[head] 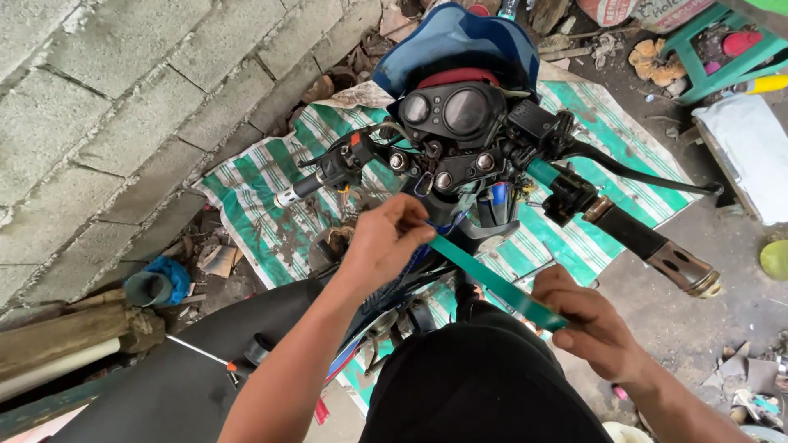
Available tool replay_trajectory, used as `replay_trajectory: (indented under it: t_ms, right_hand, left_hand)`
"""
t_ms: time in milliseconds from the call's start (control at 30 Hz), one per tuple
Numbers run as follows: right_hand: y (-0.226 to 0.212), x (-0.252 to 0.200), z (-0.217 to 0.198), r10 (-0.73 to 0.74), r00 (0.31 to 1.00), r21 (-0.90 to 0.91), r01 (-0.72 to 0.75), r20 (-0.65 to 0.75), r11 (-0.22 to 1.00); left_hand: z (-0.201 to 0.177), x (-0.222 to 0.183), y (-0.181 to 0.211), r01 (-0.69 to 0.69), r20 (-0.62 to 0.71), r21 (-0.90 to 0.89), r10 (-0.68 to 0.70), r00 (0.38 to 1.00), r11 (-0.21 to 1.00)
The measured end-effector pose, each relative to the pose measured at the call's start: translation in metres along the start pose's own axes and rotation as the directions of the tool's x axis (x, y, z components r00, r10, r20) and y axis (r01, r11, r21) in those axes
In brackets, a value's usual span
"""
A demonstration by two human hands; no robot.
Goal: Applying green adhesive tape to the handlebar and controls of a motorcycle for repair or modification.
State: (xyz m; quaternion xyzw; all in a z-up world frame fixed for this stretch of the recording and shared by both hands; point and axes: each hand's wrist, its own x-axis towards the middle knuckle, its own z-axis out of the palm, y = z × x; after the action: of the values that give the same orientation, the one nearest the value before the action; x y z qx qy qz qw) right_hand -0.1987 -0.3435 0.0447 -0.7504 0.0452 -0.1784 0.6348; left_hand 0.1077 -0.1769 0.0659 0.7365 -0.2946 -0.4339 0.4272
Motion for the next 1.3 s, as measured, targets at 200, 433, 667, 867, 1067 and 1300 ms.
replay_trajectory:
  t_ms: [200, 433, 667, 867, 1067, 1300]
  right_hand:
    - [0.052, -0.006, -0.005, 0.369, 0.921, -0.407, -0.386, -0.123, 0.828]
    - [0.073, -0.025, -0.006, 0.325, 0.944, -0.170, -0.328, -0.047, 0.929]
    - [0.073, -0.004, 0.008, 0.660, 0.751, -0.611, -0.521, 0.004, 0.596]
    - [0.059, 0.006, 0.014, 0.652, 0.748, -0.450, -0.545, 0.120, 0.708]
    - [0.033, 0.012, 0.029, 0.679, 0.701, -0.370, -0.585, 0.218, 0.722]
    - [0.069, 0.017, 0.028, 0.882, 0.470, -0.740, -0.583, 0.030, 0.335]
  left_hand:
    - [-0.030, 0.000, -0.044, -0.211, -0.324, 0.212, 0.272, 0.906, 0.954]
    - [-0.069, 0.008, -0.109, -0.067, -0.462, 0.240, 0.175, 0.869, 0.968]
    - [-0.096, -0.016, -0.125, -0.083, -0.518, 0.356, 0.271, 0.811, 0.931]
    - [-0.125, -0.039, -0.167, 0.026, -0.613, 0.217, 0.116, 0.782, 0.976]
    - [-0.134, -0.067, -0.192, 0.026, -0.597, 0.138, 0.062, 0.800, 0.990]
    - [-0.130, -0.076, -0.206, -0.009, -0.612, 0.116, 0.079, 0.787, 0.993]
